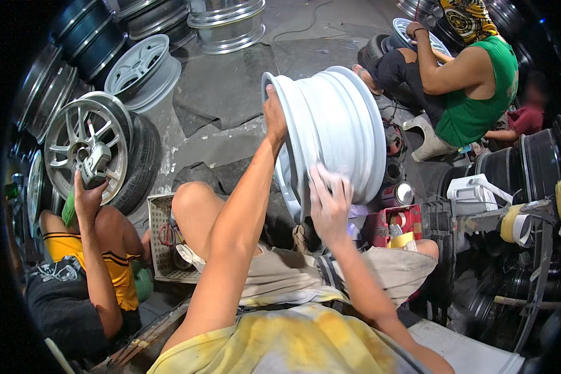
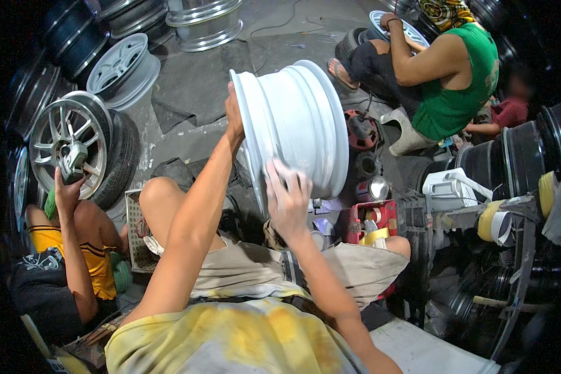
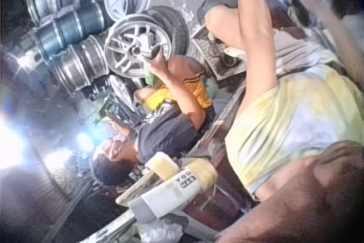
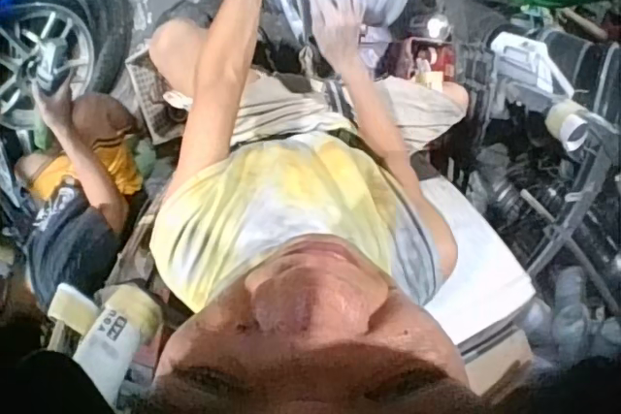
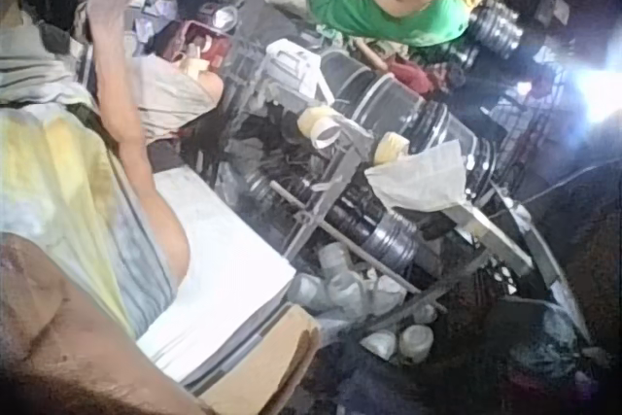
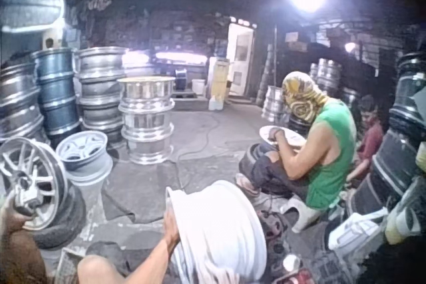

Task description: The person sits on the floor and wipes a white car wheel rim with a purple cloth. They rotate the rim to clean different sections, focusing on the outer face and edges. Other workers are visible in the background handling similar rims.

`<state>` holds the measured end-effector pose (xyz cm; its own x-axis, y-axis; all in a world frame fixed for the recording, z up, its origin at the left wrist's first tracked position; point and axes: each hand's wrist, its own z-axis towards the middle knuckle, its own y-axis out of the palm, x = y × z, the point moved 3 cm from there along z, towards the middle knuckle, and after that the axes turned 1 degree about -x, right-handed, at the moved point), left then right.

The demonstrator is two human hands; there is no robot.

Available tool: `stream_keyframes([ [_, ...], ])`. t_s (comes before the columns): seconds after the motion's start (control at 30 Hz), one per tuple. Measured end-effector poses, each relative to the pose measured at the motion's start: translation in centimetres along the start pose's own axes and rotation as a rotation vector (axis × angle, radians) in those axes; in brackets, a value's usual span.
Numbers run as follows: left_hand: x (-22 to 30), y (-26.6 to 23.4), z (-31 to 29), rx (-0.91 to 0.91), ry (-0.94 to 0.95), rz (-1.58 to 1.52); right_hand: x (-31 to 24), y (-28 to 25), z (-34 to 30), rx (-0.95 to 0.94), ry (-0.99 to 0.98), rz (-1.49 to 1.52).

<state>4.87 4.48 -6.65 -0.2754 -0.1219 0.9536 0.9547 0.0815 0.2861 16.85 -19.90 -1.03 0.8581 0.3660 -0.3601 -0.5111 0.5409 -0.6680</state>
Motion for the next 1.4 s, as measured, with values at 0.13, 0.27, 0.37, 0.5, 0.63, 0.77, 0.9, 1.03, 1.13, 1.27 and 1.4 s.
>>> stream_keyframes([
  [0.13, -1.3, -0.2, -1.0, -0.008, -0.014, -0.006, -0.4, -0.2, 3.7, -0.001, 0.051, 0.05],
  [0.27, -0.4, 1.3, -2.2, -0.03, -0.007, -0.062, 2.2, 1.8, 11.7, -0.067, -0.012, 0.138],
  [0.37, -0.4, 0.4, -1.6, 0.028, 0.015, -0.081, 1.3, 1.6, 10.0, -0.072, -0.082, 0.115],
  [0.5, 0.4, 0.8, -3.1, 0.063, 0.023, 0.053, 0.1, -0.6, 4.2, -0.063, -0.07, 0.084],
  [0.63, 0.7, 1.8, -6.1, 0.014, -0.024, 0.066, 2.9, 2.5, 13.1, -0.185, -0.085, 0.092],
  [0.77, -0.9, 2.1, -5.4, 0.036, 0.005, -0.025, 4.7, 5.8, 17.1, -0.246, -0.073, 0.068],
  [0.9, -0.7, 0.6, -4.4, -0.005, -0.014, -0.016, 0.2, 0.7, 7.6, -0.032, -0.087, 0.034],
  [1.03, -0.3, 0.6, -5.1, -0.028, 0.011, -0.041, -0.4, -0.2, 5.3, -0.034, 0.007, 0.067],
  [1.13, 0.2, 1.8, -5.7, 0.014, -0.001, -0.063, 4.0, 3.6, 13.4, -0.173, 0.013, 0.122],
  [1.27, 1.0, 2.2, -4.3, 0.06, 0.015, -0.163, 5.2, 5.7, 15.8, -0.177, -0.018, 0.128],
  [1.4, 0.4, -0.5, -1.1, -0.006, 0.066, 0.052, 0.8, 1.0, 4.6, 0.045, -0.05, 0.037],
])
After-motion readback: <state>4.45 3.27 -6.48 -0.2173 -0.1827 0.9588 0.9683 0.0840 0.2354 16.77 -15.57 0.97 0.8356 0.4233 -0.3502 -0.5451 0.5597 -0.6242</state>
